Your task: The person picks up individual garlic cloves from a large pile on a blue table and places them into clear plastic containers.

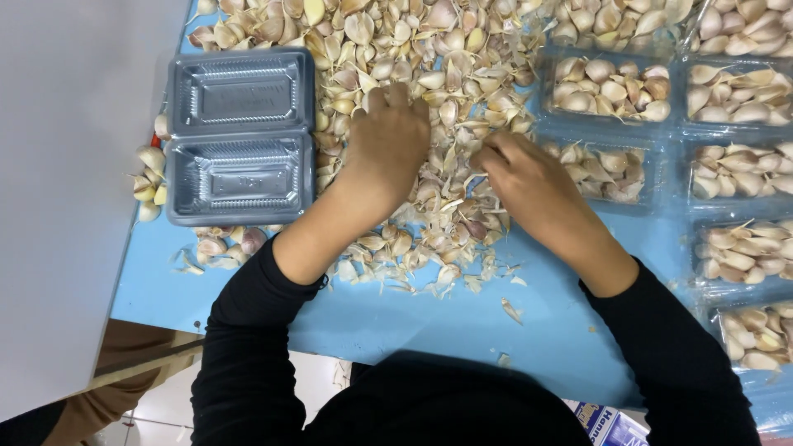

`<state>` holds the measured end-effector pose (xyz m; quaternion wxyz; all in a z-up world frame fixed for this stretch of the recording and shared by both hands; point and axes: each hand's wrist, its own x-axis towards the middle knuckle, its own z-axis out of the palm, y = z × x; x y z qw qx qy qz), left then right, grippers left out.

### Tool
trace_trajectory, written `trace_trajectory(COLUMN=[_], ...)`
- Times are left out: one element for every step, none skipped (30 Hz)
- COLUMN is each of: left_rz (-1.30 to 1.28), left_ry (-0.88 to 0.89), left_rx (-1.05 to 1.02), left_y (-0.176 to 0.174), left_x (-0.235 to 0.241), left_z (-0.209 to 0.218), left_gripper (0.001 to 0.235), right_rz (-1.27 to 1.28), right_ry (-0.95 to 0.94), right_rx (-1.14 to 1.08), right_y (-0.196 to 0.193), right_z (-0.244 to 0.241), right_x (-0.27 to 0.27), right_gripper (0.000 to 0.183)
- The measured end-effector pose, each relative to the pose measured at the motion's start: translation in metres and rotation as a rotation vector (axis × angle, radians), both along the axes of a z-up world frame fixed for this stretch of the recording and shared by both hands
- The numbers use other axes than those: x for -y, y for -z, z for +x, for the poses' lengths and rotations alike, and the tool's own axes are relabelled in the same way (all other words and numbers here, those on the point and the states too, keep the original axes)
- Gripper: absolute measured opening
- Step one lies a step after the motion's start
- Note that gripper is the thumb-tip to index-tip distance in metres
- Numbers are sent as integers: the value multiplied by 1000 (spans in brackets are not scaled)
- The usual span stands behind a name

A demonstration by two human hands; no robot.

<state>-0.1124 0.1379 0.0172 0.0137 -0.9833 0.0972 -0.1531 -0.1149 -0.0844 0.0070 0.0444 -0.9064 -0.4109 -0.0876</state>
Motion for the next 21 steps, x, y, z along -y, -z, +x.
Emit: trace_trajectory(left_rz=[-2, -30, -57, -57, -35, -14, -14, -61, -107, -106, -115, -124, -125, -148, -170, -171, -146, -120, -120, -100, -82], left_ry=[0, -32, -63, -61, -73, -86, -86, -66, -44, -43, 30, 103, 101, 152, 202, 198, 210, 222, 221, 260, 296], left_rx=[-2, -61, -117, -116, -146, -177, -177, -207, -236, -236, -279, -322, -323, -340, -354, -353, -340, -326, -325, -334, -347], left_y=[-1, -3, -5, -3, -1, 1, 7, 13, 19, 5, -9, -22, -16, -9, -3, -9, -15, -20, -18, -16, -13], left_x=[-4, -7, -11, -13, -14, -16, -14, -12, -10, -7, -3, 1, 1, 0, 0, -4, -7, -9, -10, -10, -11], left_z=[2, 4, 6, 7, 7, 7, 9, 11, 14, 8, 1, -6, -4, -2, 0, -2, -4, -6, -6, -6, -9], left_gripper=[19, 19, 20, 20, 19, 19, 19, 19, 19, 19, 20, 22, 22, 24, 28, 28, 31, 34, 34, 38, 42], right_rz=[-2, 16, 36, 36, 54, 73, 73, 46, 19, 20, 18, 16, 15, -16, -46, -46, -27, -8, -8, -38, -69], right_ry=[0, 11, 24, 26, -50, -127, -127, -180, -232, -231, -206, -182, -185, -126, -69, -74, -64, -55, -55, -60, -66], right_rx=[-2, 38, 81, 81, -80, -241, -241, -284, -326, -326, -277, -229, -231, -100, 33, 34, 0, -34, -33, -137, -244], right_y=[0, 0, -1, -18, -35, -51, -49, -47, -45, -34, -23, -13, -7, -2, 3, -2, -8, -13, -25, -37, -48], right_z=[-1, -3, -3, -11, -19, -27, -33, -38, -44, -40, -37, -35, -30, -26, -20, -19, -19, -18, -21, -24, -29], right_x=[-2, -3, -4, -15, -25, -35, -37, -40, -43, -44, -44, -45, -40, -35, -30, -27, -23, -19, -22, -24, -26], right_gripper=[8, 13, 22, 22, 26, 39, 39, 42, 45, 45, 41, 38, 38, 33, 30, 30, 31, 32, 32, 34, 38])
